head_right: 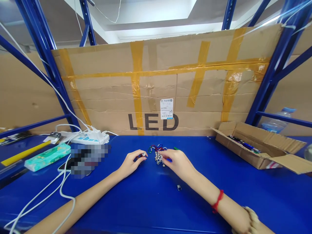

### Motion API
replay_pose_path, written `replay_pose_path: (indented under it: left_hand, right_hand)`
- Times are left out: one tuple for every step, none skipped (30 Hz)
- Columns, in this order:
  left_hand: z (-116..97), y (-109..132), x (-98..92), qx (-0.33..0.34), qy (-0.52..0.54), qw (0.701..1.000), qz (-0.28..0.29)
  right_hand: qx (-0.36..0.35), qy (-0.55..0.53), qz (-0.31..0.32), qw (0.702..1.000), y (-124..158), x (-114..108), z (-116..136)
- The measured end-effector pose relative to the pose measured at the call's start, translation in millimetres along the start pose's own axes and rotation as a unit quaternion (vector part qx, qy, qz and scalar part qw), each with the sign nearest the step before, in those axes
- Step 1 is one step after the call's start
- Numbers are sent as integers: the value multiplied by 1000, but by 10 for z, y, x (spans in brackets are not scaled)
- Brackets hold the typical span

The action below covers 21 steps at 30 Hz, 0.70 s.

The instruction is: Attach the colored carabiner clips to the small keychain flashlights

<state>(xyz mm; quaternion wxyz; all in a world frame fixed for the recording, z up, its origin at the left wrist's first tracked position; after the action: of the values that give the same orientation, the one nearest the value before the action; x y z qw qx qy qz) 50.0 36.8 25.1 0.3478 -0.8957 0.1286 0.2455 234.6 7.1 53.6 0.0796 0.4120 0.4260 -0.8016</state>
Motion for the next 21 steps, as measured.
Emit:
replay_pose_path:
  left_hand:
    - [0, 3, 6, 0, 0, 1000, 7]
    - [-1, 8, 9, 1, 0, 1000, 14]
    - [-2, 12, 11, 2, 0, 1000, 20]
    - [-3, 16, 12, 2, 0, 1000, 26]
    - [-4, 21, 12, 1, 0, 1000, 31]
    - [-4, 25, 12, 0, 1, 999, 36]
    - [-3, 29, 13, -3, 3, 999, 40]
    - [-3, 33, 15, -6, 6, 999, 43]
    - [-4, 37, 18, -8, 9, 999, 46]
    - [-5, 41, 21, -11, 14, 999, 46]
    - [-7, 46, 25, -14, 19, 999, 46]
    - [-9, 51, 29, -17, 23, 999, 45]
    - [-13, 57, 34, -21, 27, 998, 45]
    - [-18, 61, 38, -24, 31, 998, 46]
    - [-24, 65, 43, -26, 35, 998, 48]
    - [-32, 67, 48, -28, 38, 998, 50]
    - [-42, 67, 52, -28, 41, 997, 54]
    - [-51, 66, 56, -27, 44, 997, 57]
    - [-60, 63, 60, -26, 46, 997, 60]
    - [-67, 60, 63, -26, 48, 997, 63]
    - [-72, 56, 65, -26, 49, 996, 64]
  right_hand:
    - [-4, -15, -26, 1000, -80, 33, 75]
    - [-9, -31, -44, 998, -151, 75, 145]
    - [-16, -46, -59, 997, -211, 120, 205]
    - [-24, -58, -69, 996, -256, 166, 252]
    - [-30, -69, -77, 994, -285, 208, 286]
    - [-35, -77, -83, 993, -301, 244, 306]
    - [-37, -85, -87, 992, -305, 272, 314]
    - [-36, -92, -90, 991, -301, 291, 313]
    - [-32, -99, -93, 990, -292, 303, 306]
    - [-25, -107, -94, 989, -280, 310, 295]
    - [-17, -115, -95, 989, -269, 313, 284]
    - [-7, -122, -95, 988, -260, 316, 272]
    - [2, -128, -94, 987, -253, 320, 262]
    - [10, -134, -93, 987, -249, 325, 252]
    - [15, -139, -91, 986, -247, 331, 242]
    - [18, -145, -90, 985, -248, 336, 231]
    - [20, -149, -89, 985, -250, 338, 218]
    - [22, -154, -90, 984, -252, 335, 203]
    - [23, -157, -92, 983, -254, 326, 188]
    - [24, -160, -96, 982, -253, 313, 174]
    - [25, -163, -101, 981, -249, 297, 164]
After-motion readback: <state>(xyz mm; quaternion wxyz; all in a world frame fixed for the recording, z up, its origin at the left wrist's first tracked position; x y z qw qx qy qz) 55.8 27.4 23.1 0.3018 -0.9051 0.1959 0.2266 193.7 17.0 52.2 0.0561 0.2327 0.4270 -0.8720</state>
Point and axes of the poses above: each hand's wrist, its own y-axis away from the middle knuckle, its own x-axis out of the palm, z = x × y, the point moved 5 cm from there along -y, towards the middle knuckle, and after that the axes turned 3 degrees about -x, right-handed, at the moved point
